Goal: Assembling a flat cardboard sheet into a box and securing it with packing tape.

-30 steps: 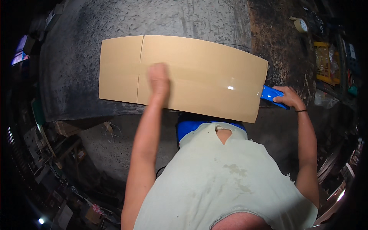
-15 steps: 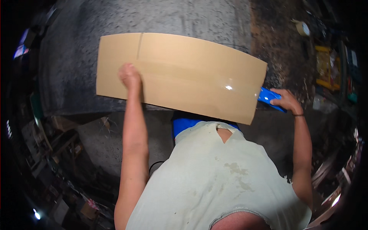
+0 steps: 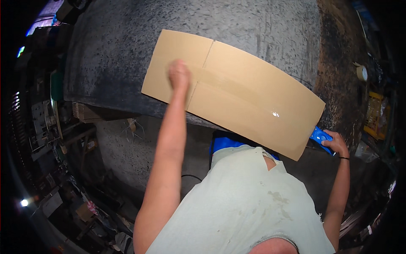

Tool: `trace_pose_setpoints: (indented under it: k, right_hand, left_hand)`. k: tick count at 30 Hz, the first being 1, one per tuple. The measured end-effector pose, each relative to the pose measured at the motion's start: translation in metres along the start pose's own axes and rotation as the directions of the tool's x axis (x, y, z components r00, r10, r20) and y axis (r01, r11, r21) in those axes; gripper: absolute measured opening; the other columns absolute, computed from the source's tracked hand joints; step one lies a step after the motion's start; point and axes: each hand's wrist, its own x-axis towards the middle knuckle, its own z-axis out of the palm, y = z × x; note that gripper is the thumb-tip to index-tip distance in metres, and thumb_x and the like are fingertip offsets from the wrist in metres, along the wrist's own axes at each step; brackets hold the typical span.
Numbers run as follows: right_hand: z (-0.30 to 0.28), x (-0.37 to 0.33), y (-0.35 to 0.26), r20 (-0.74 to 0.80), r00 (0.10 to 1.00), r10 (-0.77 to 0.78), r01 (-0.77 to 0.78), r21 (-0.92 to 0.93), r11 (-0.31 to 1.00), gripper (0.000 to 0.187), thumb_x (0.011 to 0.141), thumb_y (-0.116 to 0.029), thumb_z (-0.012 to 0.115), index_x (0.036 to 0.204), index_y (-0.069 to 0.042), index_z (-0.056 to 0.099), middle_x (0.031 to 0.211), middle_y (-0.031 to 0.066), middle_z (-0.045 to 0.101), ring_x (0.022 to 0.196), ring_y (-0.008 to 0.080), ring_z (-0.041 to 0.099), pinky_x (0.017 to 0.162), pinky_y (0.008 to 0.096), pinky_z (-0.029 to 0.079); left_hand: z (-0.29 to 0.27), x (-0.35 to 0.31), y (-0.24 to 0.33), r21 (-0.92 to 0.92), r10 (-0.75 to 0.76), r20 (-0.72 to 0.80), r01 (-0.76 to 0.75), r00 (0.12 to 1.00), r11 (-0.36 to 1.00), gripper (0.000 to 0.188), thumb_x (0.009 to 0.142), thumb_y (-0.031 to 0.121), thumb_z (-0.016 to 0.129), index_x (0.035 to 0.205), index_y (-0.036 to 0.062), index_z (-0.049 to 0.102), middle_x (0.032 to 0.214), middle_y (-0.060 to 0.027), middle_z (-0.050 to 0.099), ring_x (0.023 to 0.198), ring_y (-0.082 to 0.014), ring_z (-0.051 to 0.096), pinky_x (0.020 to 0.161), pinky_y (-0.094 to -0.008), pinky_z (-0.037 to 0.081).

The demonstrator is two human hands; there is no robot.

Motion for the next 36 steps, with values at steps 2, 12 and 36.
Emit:
trace_pose_setpoints:
  k: [2, 12, 36]
  right_hand:
    - [0.004, 0.003, 0.005, 0.015, 1.000, 0.023, -0.023, 0.004, 1.000, 0.065, 0.062, -0.016, 0.075, 0.122, 0.004, 0.059, 0.115, 0.0213, 0.065, 0.105, 0.0257, 0.064, 0.095, 0.0340, 0.046]
    - [-0.004, -0.011, 0.021, 0.025, 0.993, 0.117, -0.114, -0.095, 0.989, 0.071, 0.062, -0.022, 0.079, 0.126, -0.002, 0.058, 0.123, 0.0177, 0.062, 0.114, 0.0266, 0.060, 0.099, 0.0351, 0.043]
    - [0.048, 0.024, -0.066, -0.054, 0.995, 0.084, -0.089, -0.103, 0.991, 0.064, 0.069, -0.039, 0.074, 0.124, -0.009, 0.061, 0.113, 0.0190, 0.066, 0.103, 0.0330, 0.064, 0.090, 0.0381, 0.049]
  left_hand:
    - [0.027, -0.039, 0.056, -0.148, 0.167, 0.176, -0.142, 0.970, 0.979, 0.014, 0.091, 0.013, 0.046, 0.093, 0.0049, 0.058, 0.093, -0.0167, 0.058, 0.089, -0.0335, 0.055, 0.083, -0.0467, 0.042]
    - [-0.046, 0.069, -0.083, 0.301, -0.339, 0.263, 0.256, 0.903, 0.918, 0.068, 0.075, 0.056, 0.070, 0.124, 0.0125, 0.055, 0.124, -0.0152, 0.055, 0.116, -0.0360, 0.051, 0.095, -0.0489, 0.044]
    - [0.032, 0.182, -0.106, 0.522, 0.467, 0.158, -0.475, 0.870, 0.708, 0.061, 0.096, 0.050, 0.043, 0.142, 0.0106, 0.038, 0.149, -0.0168, 0.035, 0.138, -0.0358, 0.029, 0.111, -0.0500, 0.026]
